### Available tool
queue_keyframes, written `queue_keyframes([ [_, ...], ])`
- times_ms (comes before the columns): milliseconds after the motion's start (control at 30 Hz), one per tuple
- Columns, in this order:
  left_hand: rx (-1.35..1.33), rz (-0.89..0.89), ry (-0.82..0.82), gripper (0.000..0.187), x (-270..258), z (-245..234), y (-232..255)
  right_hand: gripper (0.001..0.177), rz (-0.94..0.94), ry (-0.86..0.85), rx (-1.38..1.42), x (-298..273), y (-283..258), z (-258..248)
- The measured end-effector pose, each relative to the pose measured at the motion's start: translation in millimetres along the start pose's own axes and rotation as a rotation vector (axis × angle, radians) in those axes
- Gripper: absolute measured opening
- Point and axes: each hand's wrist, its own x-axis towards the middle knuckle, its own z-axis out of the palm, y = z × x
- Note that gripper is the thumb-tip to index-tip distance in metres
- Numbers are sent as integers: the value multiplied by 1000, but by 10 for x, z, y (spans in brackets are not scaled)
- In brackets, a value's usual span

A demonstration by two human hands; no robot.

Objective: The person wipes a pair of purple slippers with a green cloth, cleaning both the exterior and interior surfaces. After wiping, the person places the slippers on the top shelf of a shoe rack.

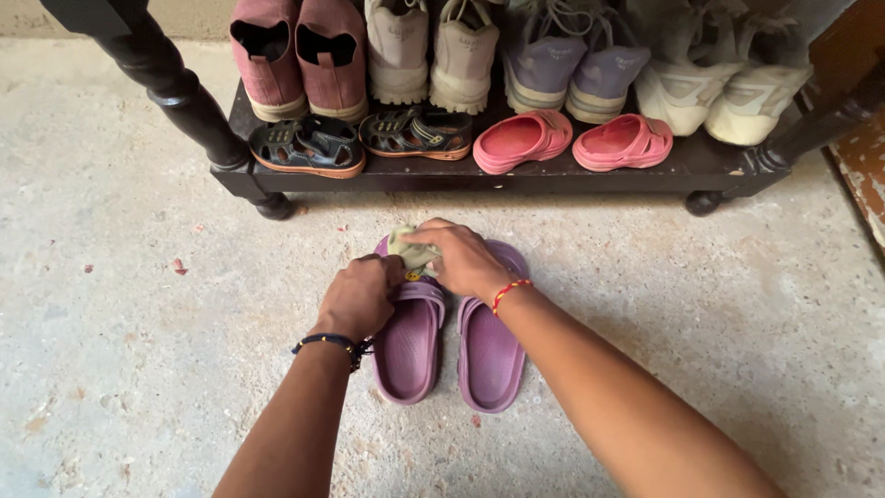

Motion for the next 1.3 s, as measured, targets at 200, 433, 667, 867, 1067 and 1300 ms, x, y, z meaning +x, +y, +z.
queue_keyframes([
  [200, 43, 19, 31, 32, 16, 60, -22, 46, -164, -155, -165, 12, 60, -99],
  [433, 116, 40, -6, 25, 130, 208, -99, 42, 46, -115, -172, 20, 111, -283],
  [667, 100, 33, 56, 25, 137, 266, -70, 48, 15, -121, -227, 11, -299, -101],
  [867, 12, -37, 121, 29, -50, 258, -95, 46, 34, -289, -382, 90, -347, -176],
  [1067, 151, 66, 212, 29, -11, 460, -186, 36, 139, -307, -402, 120, -138, -214],
  [1300, 148, 133, 243, 32, -3, 476, -222, 57, 113, -182, -316, -61, -280, -70],
])
